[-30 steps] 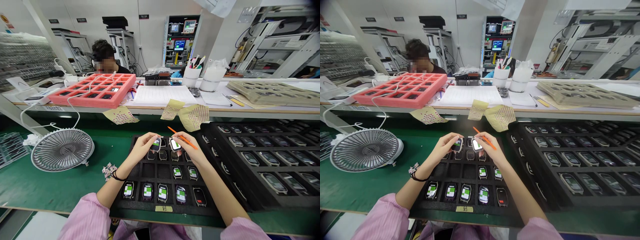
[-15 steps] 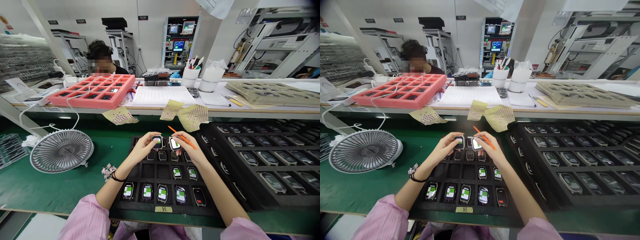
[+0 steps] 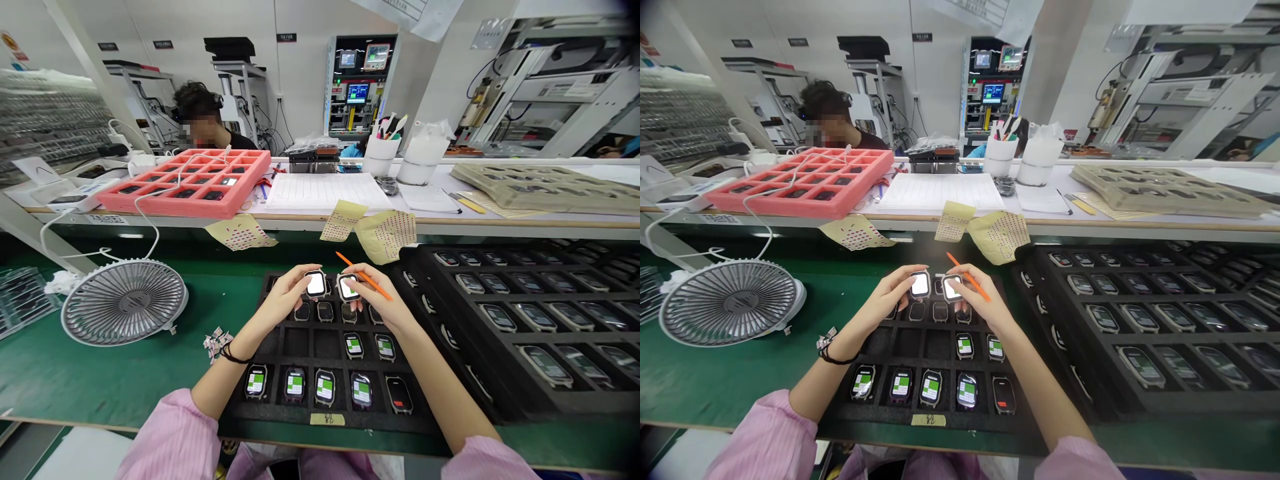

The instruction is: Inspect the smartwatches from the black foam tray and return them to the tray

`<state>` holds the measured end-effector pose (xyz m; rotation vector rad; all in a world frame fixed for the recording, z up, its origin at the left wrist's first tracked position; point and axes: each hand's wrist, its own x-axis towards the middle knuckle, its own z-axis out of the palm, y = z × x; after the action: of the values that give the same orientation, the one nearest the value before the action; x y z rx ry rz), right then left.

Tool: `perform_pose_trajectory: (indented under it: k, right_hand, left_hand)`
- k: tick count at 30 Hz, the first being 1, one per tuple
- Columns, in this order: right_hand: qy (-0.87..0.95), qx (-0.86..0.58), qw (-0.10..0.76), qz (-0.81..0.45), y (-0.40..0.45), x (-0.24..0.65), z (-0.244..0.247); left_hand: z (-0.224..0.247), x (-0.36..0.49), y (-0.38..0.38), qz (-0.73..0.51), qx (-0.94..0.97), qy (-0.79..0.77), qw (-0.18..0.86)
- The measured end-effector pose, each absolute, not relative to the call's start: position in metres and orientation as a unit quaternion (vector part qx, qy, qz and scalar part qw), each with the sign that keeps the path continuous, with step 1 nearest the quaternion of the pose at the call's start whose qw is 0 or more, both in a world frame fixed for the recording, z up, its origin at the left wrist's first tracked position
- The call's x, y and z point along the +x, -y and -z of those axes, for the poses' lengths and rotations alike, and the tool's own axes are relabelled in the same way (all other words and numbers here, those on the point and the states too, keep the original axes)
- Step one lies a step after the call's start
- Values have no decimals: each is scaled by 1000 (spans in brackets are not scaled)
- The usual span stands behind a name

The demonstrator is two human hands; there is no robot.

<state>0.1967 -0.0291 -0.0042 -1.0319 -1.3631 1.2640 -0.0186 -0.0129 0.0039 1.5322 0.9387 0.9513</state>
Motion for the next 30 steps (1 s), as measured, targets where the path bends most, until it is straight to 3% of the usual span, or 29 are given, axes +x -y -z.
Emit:
perform_pose_trajectory:
  k: [12,23,30]
  right_hand:
    - [600,-378,450,-542,28,202,4]
    - [557,-410,506,-516,23,198,11]
    - [599,-386,470,-520,26,202,8]
  left_hand:
    - [-2,-18,13,-404,640,-386,528]
    - [-9,-17,13,-424,620,-418,511]
    - [-3,-18,12,-403,650,-386,516]
